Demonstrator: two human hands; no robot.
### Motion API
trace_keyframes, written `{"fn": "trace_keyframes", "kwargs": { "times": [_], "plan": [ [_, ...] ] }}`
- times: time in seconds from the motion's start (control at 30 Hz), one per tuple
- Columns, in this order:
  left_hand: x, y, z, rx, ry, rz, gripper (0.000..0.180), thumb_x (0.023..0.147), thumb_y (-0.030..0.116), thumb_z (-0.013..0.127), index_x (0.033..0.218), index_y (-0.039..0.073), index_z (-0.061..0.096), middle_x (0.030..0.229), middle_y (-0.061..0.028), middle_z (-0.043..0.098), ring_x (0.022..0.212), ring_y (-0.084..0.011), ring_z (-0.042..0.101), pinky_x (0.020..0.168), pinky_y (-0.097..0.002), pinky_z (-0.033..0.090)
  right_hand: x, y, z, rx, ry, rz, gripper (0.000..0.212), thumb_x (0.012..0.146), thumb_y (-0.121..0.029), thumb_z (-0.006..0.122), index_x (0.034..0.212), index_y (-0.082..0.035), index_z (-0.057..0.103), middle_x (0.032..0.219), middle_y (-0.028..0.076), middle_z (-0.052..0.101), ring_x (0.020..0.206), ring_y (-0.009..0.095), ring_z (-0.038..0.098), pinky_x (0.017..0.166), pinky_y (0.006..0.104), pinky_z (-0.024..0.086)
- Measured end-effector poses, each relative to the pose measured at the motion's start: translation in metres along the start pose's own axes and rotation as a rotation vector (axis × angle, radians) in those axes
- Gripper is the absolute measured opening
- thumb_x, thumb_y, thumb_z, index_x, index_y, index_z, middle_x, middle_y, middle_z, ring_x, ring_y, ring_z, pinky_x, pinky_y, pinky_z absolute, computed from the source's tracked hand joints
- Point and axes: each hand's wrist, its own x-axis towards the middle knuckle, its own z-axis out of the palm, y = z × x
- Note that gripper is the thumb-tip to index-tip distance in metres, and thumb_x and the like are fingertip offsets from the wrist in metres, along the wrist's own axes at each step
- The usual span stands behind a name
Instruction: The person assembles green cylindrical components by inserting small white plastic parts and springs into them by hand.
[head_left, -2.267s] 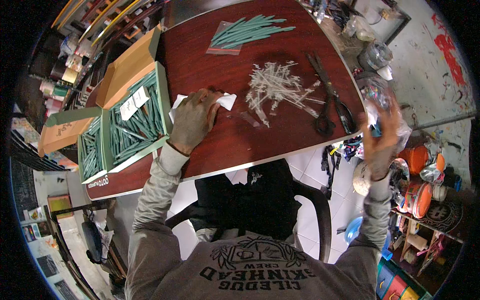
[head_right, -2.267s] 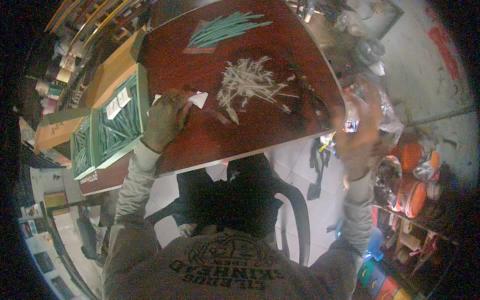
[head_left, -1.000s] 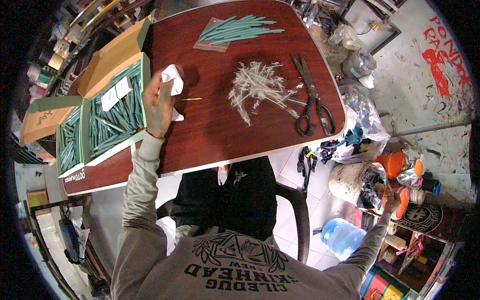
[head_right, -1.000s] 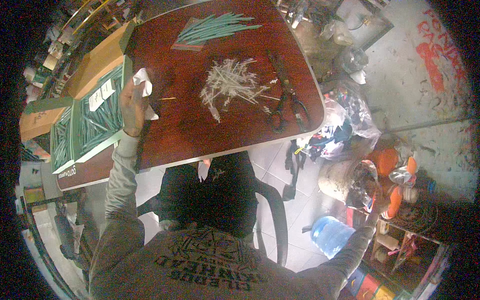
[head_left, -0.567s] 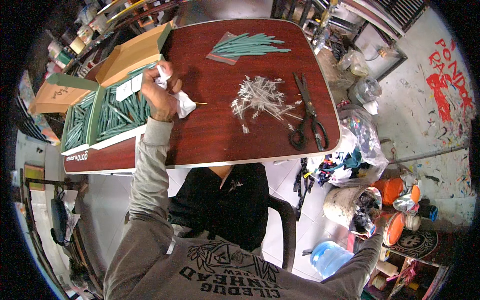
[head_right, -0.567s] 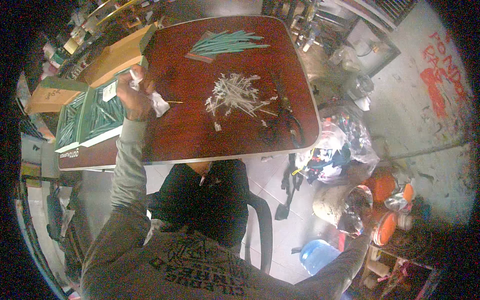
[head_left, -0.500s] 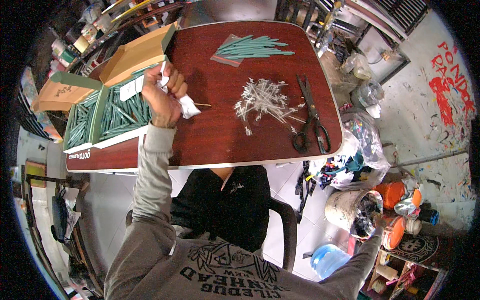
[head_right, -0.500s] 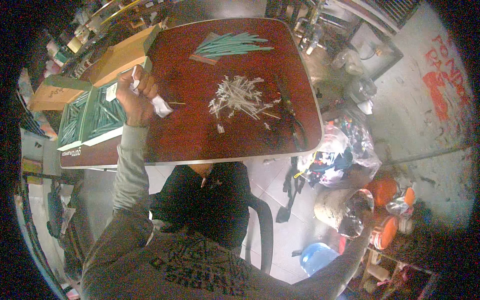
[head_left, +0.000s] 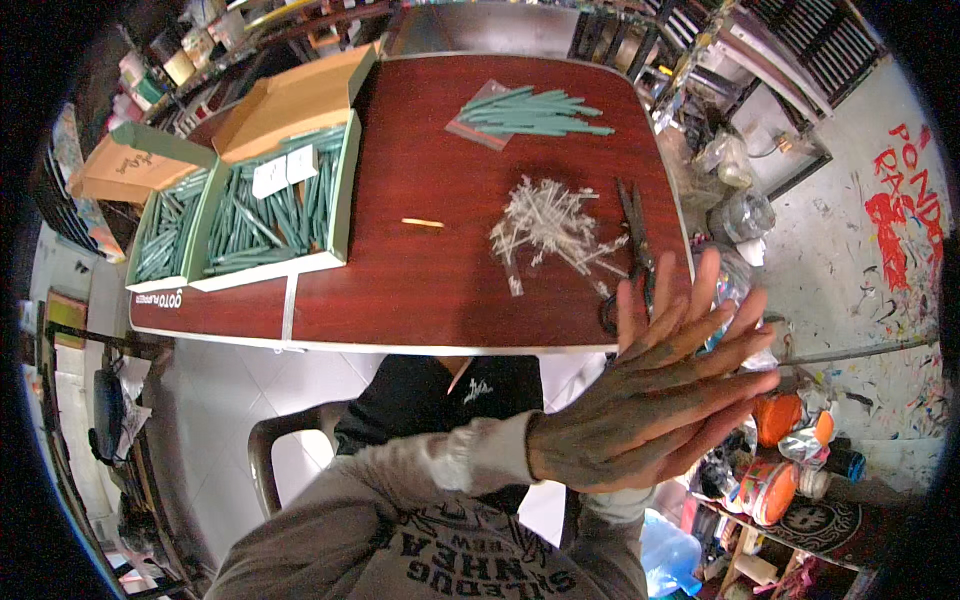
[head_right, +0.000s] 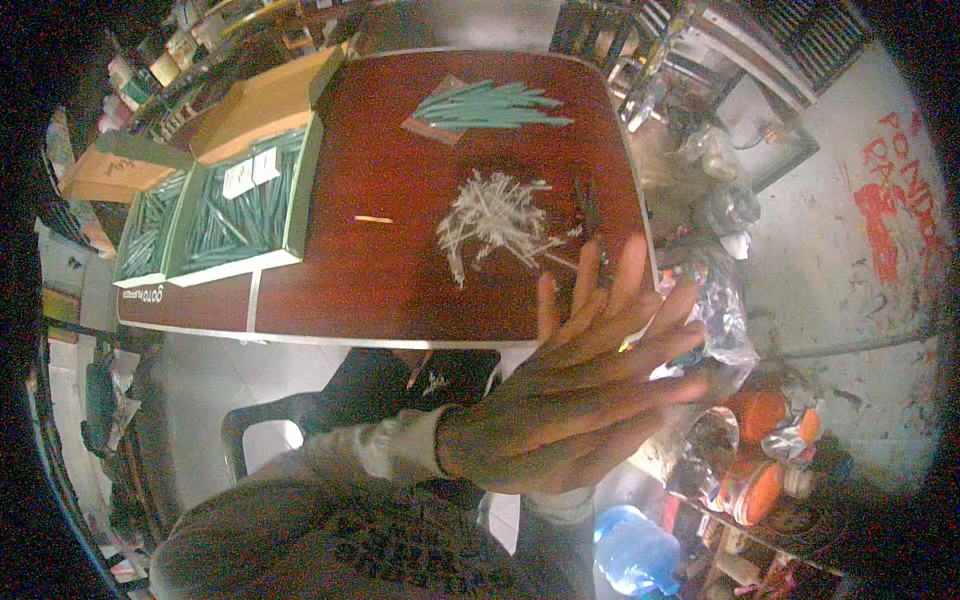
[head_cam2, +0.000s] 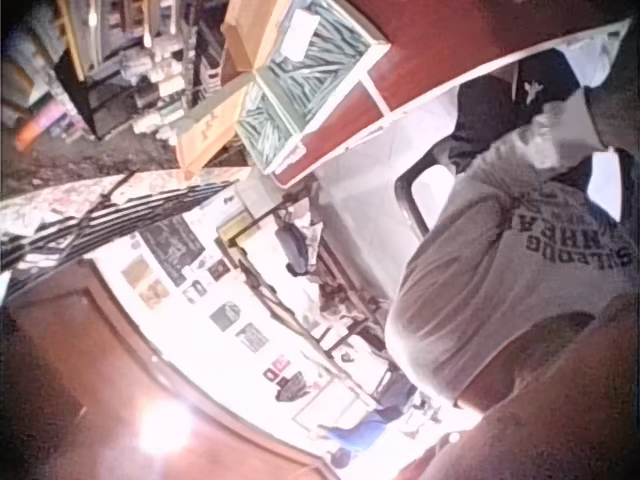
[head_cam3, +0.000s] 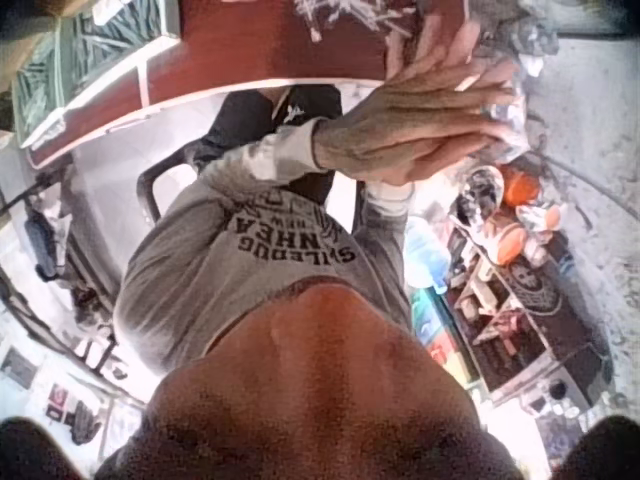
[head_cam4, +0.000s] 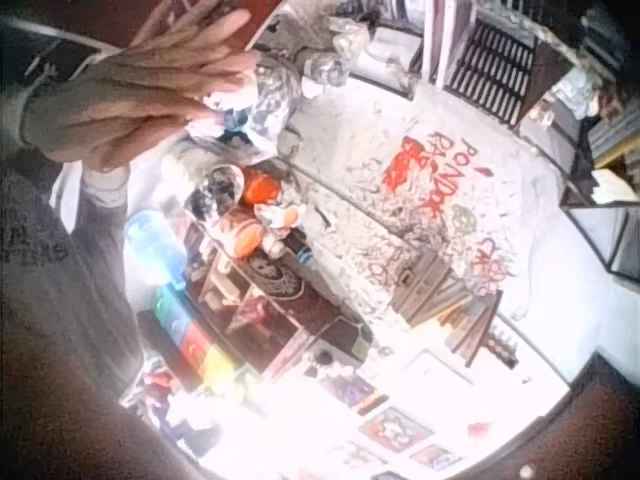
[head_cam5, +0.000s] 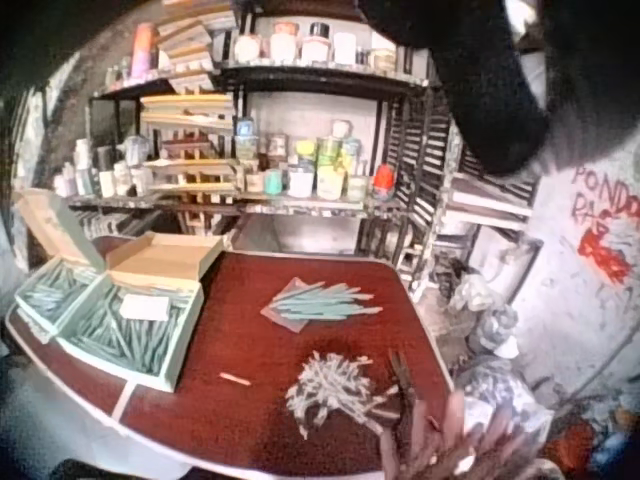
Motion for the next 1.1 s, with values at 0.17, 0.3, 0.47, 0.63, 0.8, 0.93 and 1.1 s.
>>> {"fn": "trace_keyframes", "kwargs": {
  "times": [0.17,0.3,0.47,0.63,0.8,0.93,1.1],
  "plan": [
    [-0.033,-0.073,-0.019,-0.355,0.072,0.322,0.028,0.092,0.028,0.061,0.115,0.011,0.062,0.139,-0.0201,0.049,0.136,-0.0394,0.04,0.112,-0.0504,0.03,0.025,0.005,0.011,0.321,-0.147,0.104,0.096,0.091,-0.072,0.035,0.156,-0.01,0.001,0.158,0.03,0.001,0.148,0.042,0.002,0.119,0.0546,0.007],
    [-0.016,-0.108,-0.052,-0.5,0.346,0.119,0.012,0.093,0.017,0.056,0.094,0.006,0.061,0.113,-0.017,0.061,0.102,-0.0329,0.059,0.09,-0.0459,0.046,0.036,0.01,0.026,0.258,-0.277,0.248,0.095,0.092,-0.065,0.045,0.156,-0.008,0.004,0.157,0.032,0.005,0.148,0.041,0.009,0.12,0.0527,0.008],
    [-0.017,-0.168,-0.171,0.155,0.19,-0.061,0.028,0.101,0.025,0.045,0.112,0.006,0.063,0.108,-0.0138,0.061,0.09,-0.03,0.059,0.083,-0.041,0.047,0.031,0.029,-0.04,-0.335,-0.35,0.061,0.074,0.093,-0.039,0.058,0.15,-0.004,0.026,0.154,0.026,0.028,0.143,0.037,0.029,0.116,0.0498,0.022],
    [-0.053,-0.175,-0.218,0.973,-0.32,0.007,0.045,0.096,0.024,0.042,0.138,0.014,0.052,0.148,-0.0155,0.041,0.139,-0.0398,0.032,0.114,-0.0509,0.025,0.0,0.03,-0.062,-1.099,-0.572,0.07,0.026,0.083,0.003,0.067,0.108,-0.001,0.067,0.115,0.014,0.067,0.11,0.026,0.064,0.094,0.0373,0.049],
    [-0.044,-0.167,-0.204,0.841,-0.305,-0.001,0.054,0.09,0.026,0.049,0.143,0.017,0.048,0.156,-0.0117,0.032,0.146,-0.0415,0.019,0.117,-0.0583,0.01,0.004,0.092,-0.087,-1.393,-0.651,-0.152,0.027,0.082,-0.014,0.072,0.106,-0.003,0.066,0.107,0.016,0.064,0.1,0.036,0.062,0.087,0.0422,0.051],
    [-0.022,-0.163,-0.195,0.696,-0.334,0.14,0.043,0.091,0.02,0.056,0.134,0.015,0.058,0.145,-0.0103,0.046,0.141,-0.0397,0.03,0.116,-0.0591,0.018,0.001,0.132,-0.075,-1.63,-0.507,-0.316,0.034,0.079,-0.019,0.076,0.105,-0.001,0.064,0.108,0.019,0.059,0.1,0.039,0.059,0.087,0.0444,0.05],
    [0.002,-0.183,-0.172,0.514,-0.515,0.195,0.04,0.084,0.005,0.059,0.124,0.01,0.061,0.133,-0.0106,0.053,0.127,-0.037,0.045,0.107,-0.0486,0.038,-0.001,0.132,-0.061,-1.565,-0.489,-0.243,0.027,0.078,-0.011,0.074,0.1,0.0,0.062,0.103,0.022,0.06,0.098,0.041,0.06,0.086,0.0461,0.05]
  ]
}}
